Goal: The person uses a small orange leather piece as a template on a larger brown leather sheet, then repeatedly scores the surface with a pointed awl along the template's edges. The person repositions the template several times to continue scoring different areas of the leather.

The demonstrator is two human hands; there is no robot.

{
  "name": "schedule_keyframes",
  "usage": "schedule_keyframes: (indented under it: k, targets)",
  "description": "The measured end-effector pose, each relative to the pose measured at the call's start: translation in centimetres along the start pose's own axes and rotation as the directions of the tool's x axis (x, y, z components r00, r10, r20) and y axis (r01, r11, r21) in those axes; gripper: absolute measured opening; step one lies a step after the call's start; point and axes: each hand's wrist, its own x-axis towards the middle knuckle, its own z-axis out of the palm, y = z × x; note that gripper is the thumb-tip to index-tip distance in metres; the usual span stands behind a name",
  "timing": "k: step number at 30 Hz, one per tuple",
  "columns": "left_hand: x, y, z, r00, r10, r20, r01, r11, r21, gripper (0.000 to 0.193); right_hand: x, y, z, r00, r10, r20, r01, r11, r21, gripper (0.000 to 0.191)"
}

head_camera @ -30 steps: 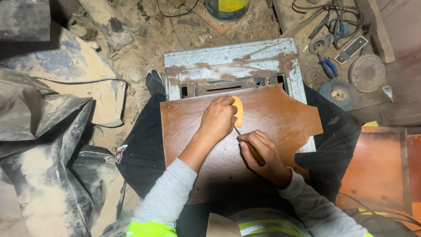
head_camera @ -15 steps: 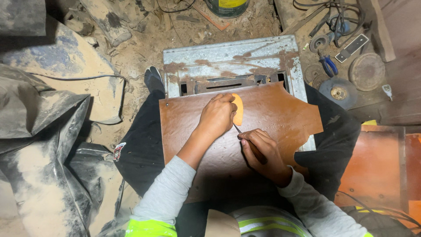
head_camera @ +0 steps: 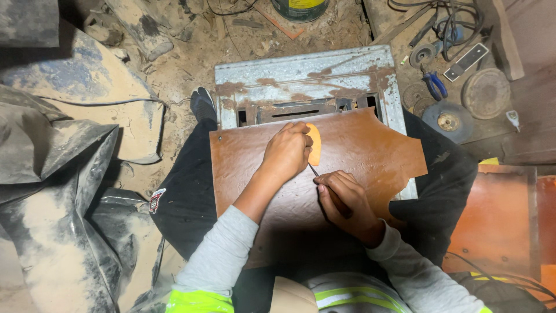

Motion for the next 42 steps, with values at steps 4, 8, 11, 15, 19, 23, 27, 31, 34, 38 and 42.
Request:
schedule_keyframes:
  k: [4, 8, 11, 15, 19, 23, 27, 31, 34, 38, 42]
  targets:
    - [-0.3, 0.9, 0.3, 1.000, -0.020, -0.005, 0.020, 1.000, 0.020, 0.023, 0.1, -0.1, 0.2, 1.000, 0.010, -0.016, -0.011, 1.000, -0.023, 0.009]
    - [-0.7, 1.3, 0.6, 1.000, 0.007, -0.025, -0.005, 0.997, 0.080, 0.024, 0.3, -0.4, 0.1, 0.999, 0.042, -0.020, -0.044, 0.991, -0.125, 0.008]
    - [-0.9, 1.5, 1.0, 0.997, 0.055, -0.062, -0.046, 0.989, 0.143, 0.024, 0.6, -0.5, -0.5, 0.996, 0.093, 0.007, -0.091, 0.988, -0.123, 0.008]
    - [-1.2, 1.8, 1.4, 0.999, 0.033, -0.019, -0.029, 0.984, 0.174, 0.028, 0.6, -0.9, -1.4, 0.994, 0.106, 0.033, -0.101, 0.988, -0.121, 0.007]
    - [-1.5, 1.4, 1.1, 1.000, -0.002, -0.013, 0.005, 0.981, 0.193, 0.032, 0.9, -1.1, -3.0, 0.988, 0.146, -0.042, -0.148, 0.986, -0.072, 0.007]
    - [-1.5, 1.4, 1.6, 1.000, -0.025, 0.003, 0.024, 0.984, 0.176, 0.035, 2.2, -0.2, -5.8, 0.884, 0.454, -0.109, -0.415, 0.871, 0.264, 0.014]
    - [-1.5, 3.0, 3.8, 0.997, -0.044, -0.062, 0.066, 0.904, 0.422, 0.037, 4.9, 1.9, -6.9, 0.887, 0.462, -0.022, -0.423, 0.831, 0.362, 0.018]
    - [-1.7, 4.7, 6.3, 0.977, -0.083, -0.197, 0.165, 0.878, 0.449, 0.032, 9.1, 5.6, -5.2, 0.904, 0.421, 0.078, -0.421, 0.843, 0.333, 0.017]
    - [-1.5, 5.0, 7.1, 0.965, -0.103, -0.242, 0.205, 0.873, 0.443, 0.032, 12.3, 8.3, -2.1, 0.946, 0.292, 0.142, -0.322, 0.893, 0.313, 0.021]
    - [-1.2, 4.7, 7.3, 0.959, -0.109, -0.261, 0.210, 0.891, 0.403, 0.032, 15.0, 10.5, 1.7, 0.883, 0.359, 0.301, -0.446, 0.842, 0.303, 0.019]
    - [-1.2, 4.3, 7.6, 0.949, -0.108, -0.297, 0.218, 0.904, 0.366, 0.033, 15.2, 11.0, 2.8, 0.844, 0.394, 0.363, -0.504, 0.814, 0.288, 0.020]
